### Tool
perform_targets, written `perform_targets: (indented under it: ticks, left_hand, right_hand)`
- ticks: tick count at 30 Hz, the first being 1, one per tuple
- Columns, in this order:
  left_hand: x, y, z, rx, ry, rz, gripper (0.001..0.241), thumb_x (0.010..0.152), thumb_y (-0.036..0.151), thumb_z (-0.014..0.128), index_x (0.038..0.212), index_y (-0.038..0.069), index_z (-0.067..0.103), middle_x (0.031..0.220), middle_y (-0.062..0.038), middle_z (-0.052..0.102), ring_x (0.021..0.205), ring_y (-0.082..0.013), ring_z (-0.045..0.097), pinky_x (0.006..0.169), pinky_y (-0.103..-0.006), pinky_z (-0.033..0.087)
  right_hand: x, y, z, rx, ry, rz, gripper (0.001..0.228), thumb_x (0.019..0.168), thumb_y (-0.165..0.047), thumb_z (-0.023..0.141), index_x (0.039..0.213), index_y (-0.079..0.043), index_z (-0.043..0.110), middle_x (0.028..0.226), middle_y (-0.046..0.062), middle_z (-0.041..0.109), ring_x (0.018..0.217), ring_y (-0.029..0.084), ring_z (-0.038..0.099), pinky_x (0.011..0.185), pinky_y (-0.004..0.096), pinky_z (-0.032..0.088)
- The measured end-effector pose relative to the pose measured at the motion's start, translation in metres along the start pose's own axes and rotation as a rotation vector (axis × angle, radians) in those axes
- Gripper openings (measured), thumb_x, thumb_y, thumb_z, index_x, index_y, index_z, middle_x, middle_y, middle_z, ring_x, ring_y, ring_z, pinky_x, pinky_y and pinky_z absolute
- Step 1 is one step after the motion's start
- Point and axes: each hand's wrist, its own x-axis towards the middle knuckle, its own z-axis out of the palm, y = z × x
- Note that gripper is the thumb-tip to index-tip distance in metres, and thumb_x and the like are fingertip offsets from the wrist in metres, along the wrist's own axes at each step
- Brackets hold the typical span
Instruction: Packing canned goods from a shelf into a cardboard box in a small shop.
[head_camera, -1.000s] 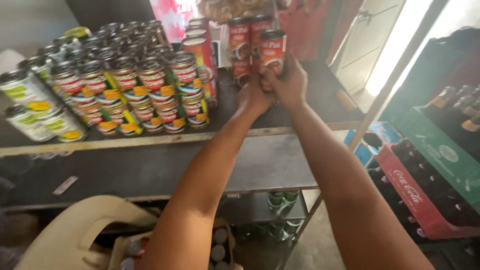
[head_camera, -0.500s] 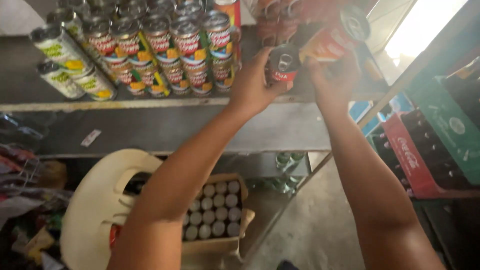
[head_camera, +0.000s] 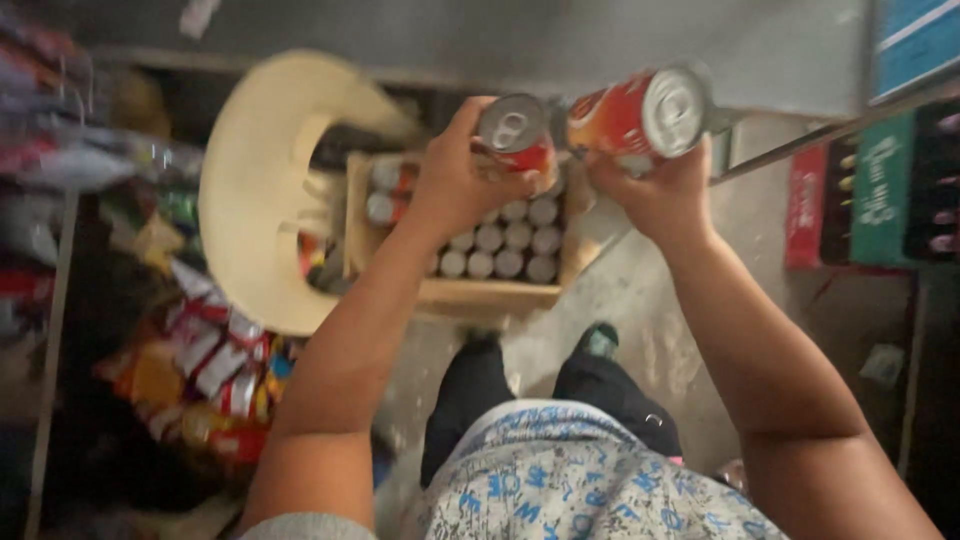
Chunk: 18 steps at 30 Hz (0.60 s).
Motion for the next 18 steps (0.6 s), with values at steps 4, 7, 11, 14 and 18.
perform_targets:
  ticks: [4, 7, 11, 14, 18]
  left_hand:
    - [-0.051, -0.090, -0.024, -0.022, 0.093, -0.065, 0.079, 0.075, 0.038, 0.095, 0.137, 0.014, 0.052, 0.125, -0.009, 0.070, 0.116, -0.0238, 0.071, 0.096, -0.0383, 0.058]
    - [-0.080, -0.146, -0.046, 0.066, 0.112, -0.160, 0.085, 0.069, 0.033, 0.095, 0.139, 0.014, 0.051, 0.123, -0.010, 0.068, 0.116, -0.0265, 0.067, 0.096, -0.0396, 0.054]
    - [-0.117, -0.212, -0.057, 0.004, 0.050, -0.369, 0.077, 0.061, 0.026, 0.092, 0.128, 0.015, 0.054, 0.116, -0.010, 0.071, 0.110, -0.0307, 0.072, 0.097, -0.0414, 0.056]
    - [-0.132, -0.232, -0.052, 0.347, 0.015, -0.466, 0.075, 0.063, 0.029, 0.094, 0.125, 0.014, 0.055, 0.120, -0.015, 0.068, 0.111, -0.0382, 0.067, 0.092, -0.0471, 0.054]
    - [-0.137, -0.263, -0.034, 0.535, -0.051, -0.576, 0.063, 0.075, 0.030, 0.091, 0.126, 0.014, 0.056, 0.122, -0.017, 0.067, 0.110, -0.0423, 0.064, 0.089, -0.0508, 0.052]
  right_hand:
    - [-0.029, 0.055, 0.062, -0.054, -0.061, 0.032, 0.068, 0.085, -0.004, 0.091, 0.140, -0.005, 0.049, 0.135, 0.007, 0.064, 0.128, 0.019, 0.064, 0.113, 0.038, 0.055]
    - [-0.053, 0.103, 0.101, -0.115, -0.129, 0.098, 0.076, 0.078, -0.005, 0.095, 0.139, -0.006, 0.049, 0.134, 0.007, 0.063, 0.128, 0.020, 0.062, 0.112, 0.038, 0.052]
    - [-0.081, 0.150, 0.147, -0.060, -0.250, 0.427, 0.085, 0.070, -0.013, 0.096, 0.141, -0.005, 0.050, 0.128, 0.008, 0.067, 0.122, 0.018, 0.063, 0.107, 0.035, 0.052]
    - [-0.096, 0.198, 0.170, -0.125, -0.362, 0.572, 0.098, 0.065, -0.020, 0.098, 0.144, -0.005, 0.043, 0.125, 0.009, 0.070, 0.118, 0.020, 0.067, 0.102, 0.033, 0.053]
    - [-0.088, 0.212, 0.198, -0.280, -0.490, 0.562, 0.096, 0.061, -0.024, 0.097, 0.141, -0.006, 0.046, 0.123, 0.014, 0.071, 0.115, 0.029, 0.068, 0.095, 0.037, 0.053]
